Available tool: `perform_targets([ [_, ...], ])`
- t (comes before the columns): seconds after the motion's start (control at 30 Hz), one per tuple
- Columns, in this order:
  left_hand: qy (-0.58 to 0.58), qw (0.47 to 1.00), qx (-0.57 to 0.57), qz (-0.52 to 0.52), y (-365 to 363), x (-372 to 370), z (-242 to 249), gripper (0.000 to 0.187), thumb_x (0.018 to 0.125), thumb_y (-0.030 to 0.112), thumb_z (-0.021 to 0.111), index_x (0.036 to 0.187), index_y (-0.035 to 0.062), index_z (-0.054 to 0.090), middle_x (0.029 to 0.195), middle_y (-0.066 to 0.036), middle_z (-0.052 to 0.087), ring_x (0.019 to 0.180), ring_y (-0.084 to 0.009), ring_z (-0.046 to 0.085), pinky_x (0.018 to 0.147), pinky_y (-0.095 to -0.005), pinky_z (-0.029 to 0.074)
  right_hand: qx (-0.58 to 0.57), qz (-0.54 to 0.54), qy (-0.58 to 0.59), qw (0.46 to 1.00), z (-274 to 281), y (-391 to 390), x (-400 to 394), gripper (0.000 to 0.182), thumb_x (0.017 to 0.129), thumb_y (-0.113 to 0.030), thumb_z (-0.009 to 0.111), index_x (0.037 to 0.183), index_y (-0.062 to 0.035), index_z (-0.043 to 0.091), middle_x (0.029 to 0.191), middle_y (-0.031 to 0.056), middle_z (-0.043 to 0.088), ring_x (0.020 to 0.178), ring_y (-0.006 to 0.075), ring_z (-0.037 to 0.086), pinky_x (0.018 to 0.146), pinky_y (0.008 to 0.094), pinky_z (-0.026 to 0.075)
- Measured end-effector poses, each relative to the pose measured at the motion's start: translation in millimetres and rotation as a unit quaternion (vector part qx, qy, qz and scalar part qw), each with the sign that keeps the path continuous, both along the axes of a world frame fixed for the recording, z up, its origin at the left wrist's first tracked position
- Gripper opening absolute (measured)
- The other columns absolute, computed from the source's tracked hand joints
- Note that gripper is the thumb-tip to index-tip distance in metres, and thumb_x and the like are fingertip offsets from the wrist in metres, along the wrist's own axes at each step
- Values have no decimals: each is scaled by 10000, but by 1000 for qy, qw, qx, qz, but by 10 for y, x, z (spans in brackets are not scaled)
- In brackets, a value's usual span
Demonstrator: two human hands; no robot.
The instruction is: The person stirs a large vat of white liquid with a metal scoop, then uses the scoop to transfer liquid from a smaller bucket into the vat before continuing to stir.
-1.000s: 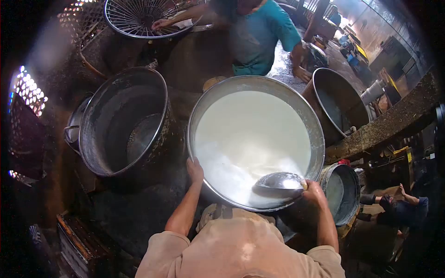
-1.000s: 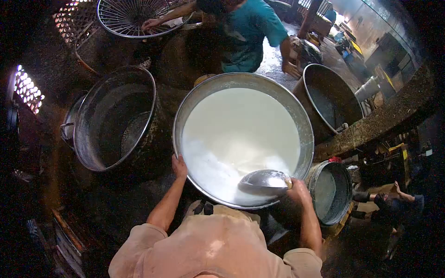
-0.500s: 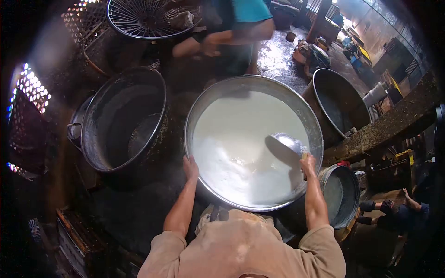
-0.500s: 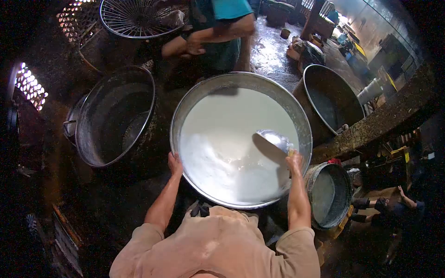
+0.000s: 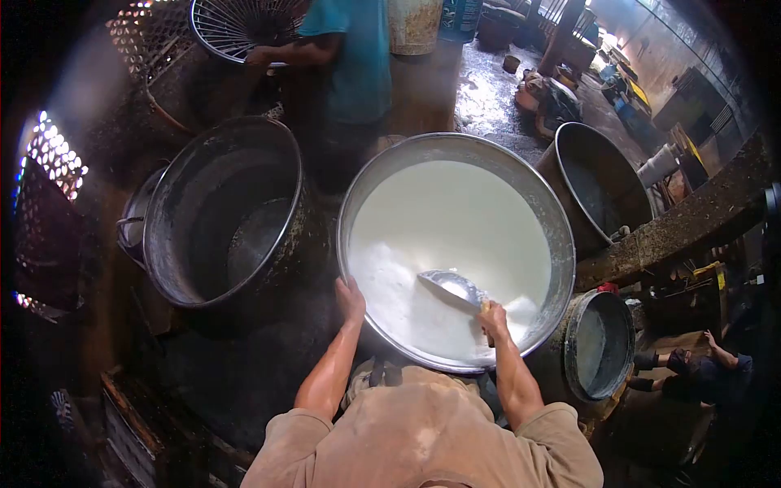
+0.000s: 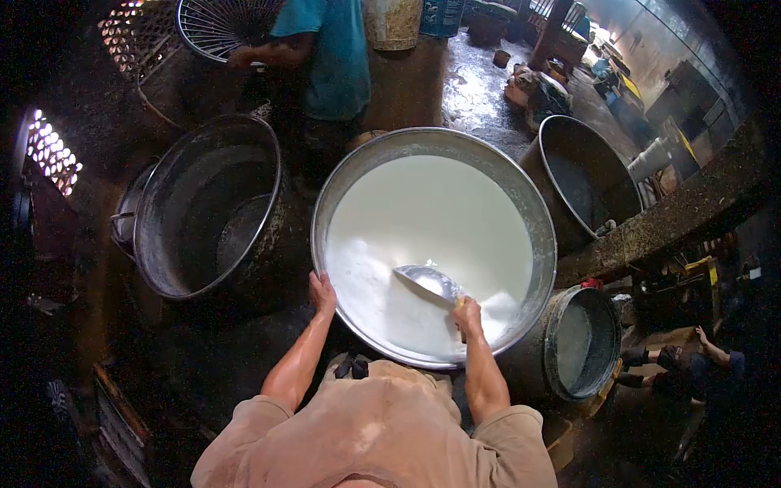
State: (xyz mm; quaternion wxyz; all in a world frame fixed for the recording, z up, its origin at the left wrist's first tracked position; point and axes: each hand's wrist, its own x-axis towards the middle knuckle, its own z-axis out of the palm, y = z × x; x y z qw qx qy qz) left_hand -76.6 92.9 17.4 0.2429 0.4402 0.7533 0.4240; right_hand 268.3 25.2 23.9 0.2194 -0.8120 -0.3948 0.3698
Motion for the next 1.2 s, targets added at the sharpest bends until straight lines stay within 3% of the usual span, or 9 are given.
perform_targets([
  [0.17,-25,999,21,-13,13,-14,-127,407,909,238,425,1094,-125,448,1069,-310,501,1019,-428,476,889,-433,362,-19,23,51,998,-9,-155,-449,291,643,-91,572,917,5,574,608,102,582,466,183,569,406,319,477],
  [0.43,-78,997,14,7,-3,9,-180,414,928,279,385,1087,-98,454,1014,-301,511,960,-436,479,826,-463,363,-52,37,70,996,558,-270,-1082,304,654,-80,595,944,2,554,614,86,563,469,161,540,410,309,464],
  [0.6,-70,997,31,23,-3,30,-246,348,927,249,399,1062,-66,463,977,-288,516,913,-433,483,778,-457,376,-58,36,113,991,1020,-163,-1143,630,664,-48,645,1258,-18,439,682,107,588,478,147,539,397,281,467],
  [0.73,-66,997,19,-27,-40,5,-124,351,930,231,379,1097,-74,431,962,-285,497,923,-443,461,790,-457,367,-4,97,76,992,1440,297,-1025,511,656,-35,635,1147,12,502,680,122,592,485,158,553,389,301,469],
  [0.83,-46,997,55,11,-19,67,-189,340,924,212,386,1087,-84,421,961,-290,485,917,-448,456,789,-469,359,58,135,-9,989,1763,841,-1150,437,647,-31,612,1074,13,530,688,147,606,524,198,595,398,316,480],
  [0.9,-82,996,31,-17,-29,29,-2,344,919,201,398,1093,-95,410,990,-301,477,928,-450,451,807,-482,351,205,185,-82,958,1334,1285,-1082,402,651,-56,590,1044,13,540,594,118,568,452,189,558,394,319,472],
  [0.97,-54,998,23,-17,-11,40,-114,343,914,196,411,1095,-95,404,1005,-302,473,951,-441,446,833,-483,343,221,167,-163,947,1101,1673,-1155,314,671,-81,566,972,9,553,607,137,584,460,226,576,403,334,480],
  [1.17,-39,999,31,-2,21,77,-206,330,903,198,430,1074,-83,411,1011,-289,473,965,-427,445,843,-469,344,34,194,-158,968,649,1932,-1076,177,711,-103,533,814,34,579,582,154,589,480,237,598,433,348,498],
  [1.2,-49,999,18,3,20,70,-185,328,901,198,434,1071,-82,413,1012,-286,475,964,-427,445,843,-470,344,-36,185,-151,970,680,1876,-1100,157,703,-97,600,799,28,600,671,166,624,563,255,636,472,370,505],
])
